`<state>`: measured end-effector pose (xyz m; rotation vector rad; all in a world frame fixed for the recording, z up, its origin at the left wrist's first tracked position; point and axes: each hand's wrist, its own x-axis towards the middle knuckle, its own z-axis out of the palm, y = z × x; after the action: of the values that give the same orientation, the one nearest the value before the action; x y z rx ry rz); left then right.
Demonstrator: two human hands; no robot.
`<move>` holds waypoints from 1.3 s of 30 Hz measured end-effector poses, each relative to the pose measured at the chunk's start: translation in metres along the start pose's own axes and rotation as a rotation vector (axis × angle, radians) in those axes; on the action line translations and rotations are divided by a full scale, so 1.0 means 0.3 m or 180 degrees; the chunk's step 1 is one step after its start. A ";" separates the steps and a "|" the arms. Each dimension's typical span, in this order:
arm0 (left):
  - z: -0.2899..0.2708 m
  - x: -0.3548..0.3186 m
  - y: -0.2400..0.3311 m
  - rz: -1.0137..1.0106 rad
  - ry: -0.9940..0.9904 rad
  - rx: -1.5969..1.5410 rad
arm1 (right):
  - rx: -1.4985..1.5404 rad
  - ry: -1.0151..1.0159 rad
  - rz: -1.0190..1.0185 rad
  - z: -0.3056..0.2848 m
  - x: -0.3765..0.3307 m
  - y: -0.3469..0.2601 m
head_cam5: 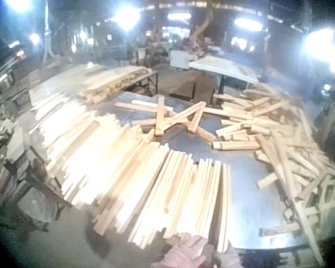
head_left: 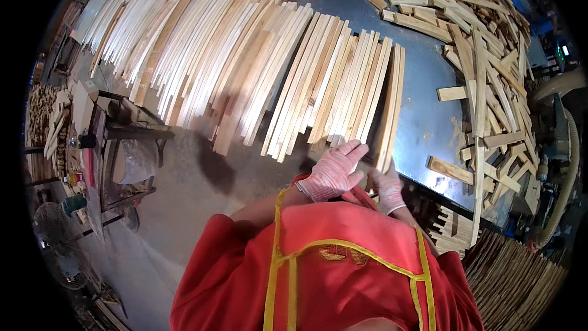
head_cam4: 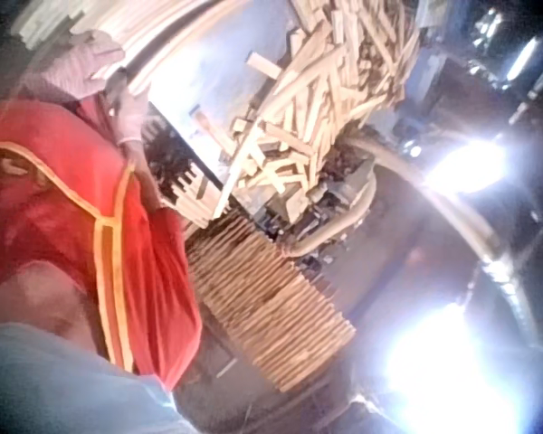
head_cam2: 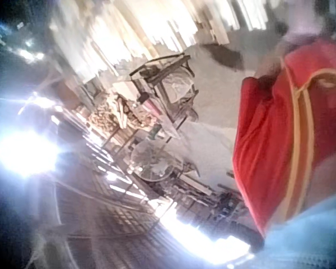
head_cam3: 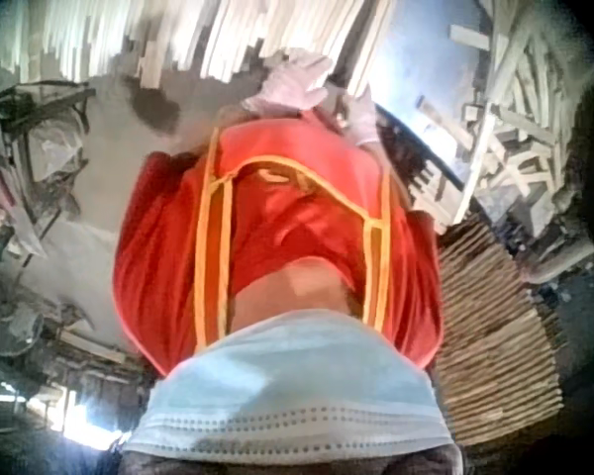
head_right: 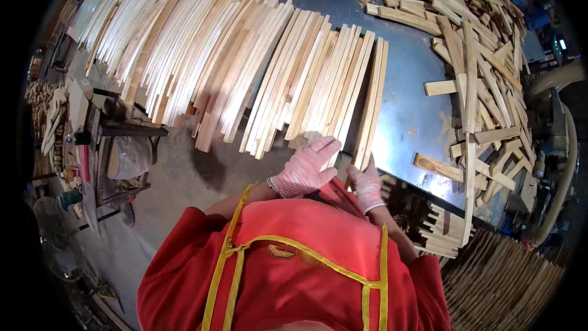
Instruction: The person repeatedly picks up thin wooden strips from a large pile on a metal table and stacks them into neat, aligned bundles. The person occasionally lifts a completed bundle and places it on a nearby rack before returning to the pile to continue stacking.
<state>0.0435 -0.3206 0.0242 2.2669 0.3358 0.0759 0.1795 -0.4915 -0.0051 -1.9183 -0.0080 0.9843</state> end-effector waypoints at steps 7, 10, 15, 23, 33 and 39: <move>-0.025 -0.032 -0.003 -0.0115 -0.0118 -0.0050 | 0.1124 -0.0407 -0.0204 0.136 0.048 0.082; -0.045 -0.048 -0.019 -0.0070 0.0070 -0.0394 | 0.1222 -0.0774 -0.0222 -0.027 -0.011 0.064; -0.055 0.070 0.074 -0.1226 -0.0685 -0.2168 | 0.2007 -0.1267 -0.0259 -0.108 -0.224 -0.044; -0.095 0.320 0.089 -0.1228 0.0468 -0.3534 | 0.1439 0.0007 -0.1063 -0.012 -0.104 0.001; -0.279 0.201 -0.099 -0.1650 0.0968 -0.0618 | -0.2888 -0.1271 -0.1231 -0.014 0.156 0.018; -0.300 0.151 -0.172 -0.1654 0.1303 0.1147 | -0.1170 -0.1929 -0.0714 -0.058 0.344 -0.181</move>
<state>0.0612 -0.2101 0.0424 2.4263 1.2272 0.2236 0.2809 -0.4346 -0.0256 -1.8084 -0.7827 1.4408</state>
